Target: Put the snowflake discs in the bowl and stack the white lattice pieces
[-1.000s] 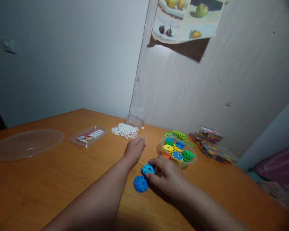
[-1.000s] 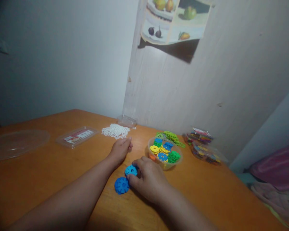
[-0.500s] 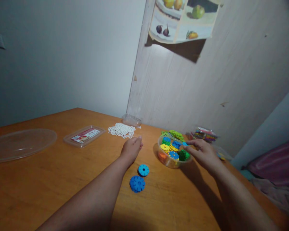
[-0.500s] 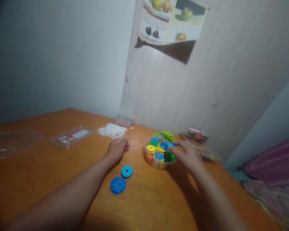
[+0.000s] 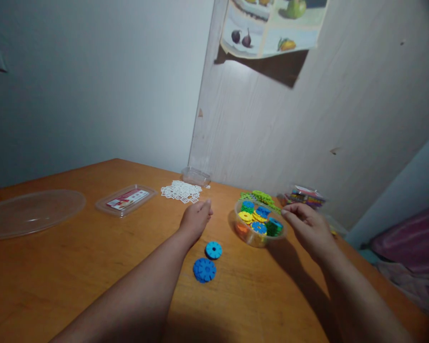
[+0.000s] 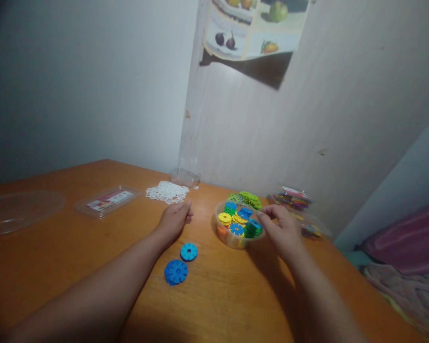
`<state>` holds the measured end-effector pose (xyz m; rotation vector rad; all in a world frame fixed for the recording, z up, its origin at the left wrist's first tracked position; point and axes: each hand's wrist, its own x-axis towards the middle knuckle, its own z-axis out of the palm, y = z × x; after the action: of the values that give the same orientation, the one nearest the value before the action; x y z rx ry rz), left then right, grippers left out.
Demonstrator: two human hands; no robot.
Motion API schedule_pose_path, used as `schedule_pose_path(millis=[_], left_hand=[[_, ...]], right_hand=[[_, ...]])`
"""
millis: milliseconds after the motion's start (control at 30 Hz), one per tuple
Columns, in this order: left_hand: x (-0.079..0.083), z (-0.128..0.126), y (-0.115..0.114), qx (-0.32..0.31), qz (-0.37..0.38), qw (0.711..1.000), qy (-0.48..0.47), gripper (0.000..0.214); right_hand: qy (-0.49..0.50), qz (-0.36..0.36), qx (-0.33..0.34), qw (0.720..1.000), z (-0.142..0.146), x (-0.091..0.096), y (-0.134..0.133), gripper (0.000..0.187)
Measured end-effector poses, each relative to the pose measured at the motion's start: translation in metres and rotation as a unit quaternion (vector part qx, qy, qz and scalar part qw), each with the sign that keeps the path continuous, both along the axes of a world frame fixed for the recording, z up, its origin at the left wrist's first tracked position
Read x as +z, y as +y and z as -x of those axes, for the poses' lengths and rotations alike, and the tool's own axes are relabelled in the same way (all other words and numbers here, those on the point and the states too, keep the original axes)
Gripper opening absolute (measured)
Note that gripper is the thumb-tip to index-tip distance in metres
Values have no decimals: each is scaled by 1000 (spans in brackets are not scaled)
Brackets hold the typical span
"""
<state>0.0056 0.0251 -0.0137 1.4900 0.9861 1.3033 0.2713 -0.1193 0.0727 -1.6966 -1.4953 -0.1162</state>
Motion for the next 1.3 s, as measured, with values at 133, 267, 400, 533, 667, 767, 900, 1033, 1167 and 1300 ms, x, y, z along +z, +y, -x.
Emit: schedule_pose_path(millis=[133,267,400,533,667,767,900,1033,1167,1300], left_hand=[[-1,0,1,-4,-2,1000,-5,48],[-4,-1,4,-1,0,1000,10,49],[-8,-1,7,3,2,1000,19,52],[-8,-1,8,-2,-7,1000,17,52],[-7,-1,8,3,-11,1000,26,51],[-7,0,8,2,-11,1000,25,51],[-7,-1,7,4,-6,1000,17,50],[-7,-1,7,2,-3,1000,10,50],[-6,0,6,-2,-8,1000,7,50],[-2,0,2,1,-1,1000,2,48]], right_hand=[[28,70,127,989,64,6,-16,24],[8,149,228,962,118,-7,-22,19],[-61,187,221,955,139,-27,-14,20],[-98,217,197,951,144,-36,-6,27],[-97,232,192,949,147,-37,-4,24],[-96,229,187,951,149,-37,-6,22],[-94,207,191,955,151,-36,-9,21],[-84,164,201,962,146,-25,-15,24],[-52,118,150,980,115,-1,-12,30],[-26,77,41,996,56,17,9,45]])
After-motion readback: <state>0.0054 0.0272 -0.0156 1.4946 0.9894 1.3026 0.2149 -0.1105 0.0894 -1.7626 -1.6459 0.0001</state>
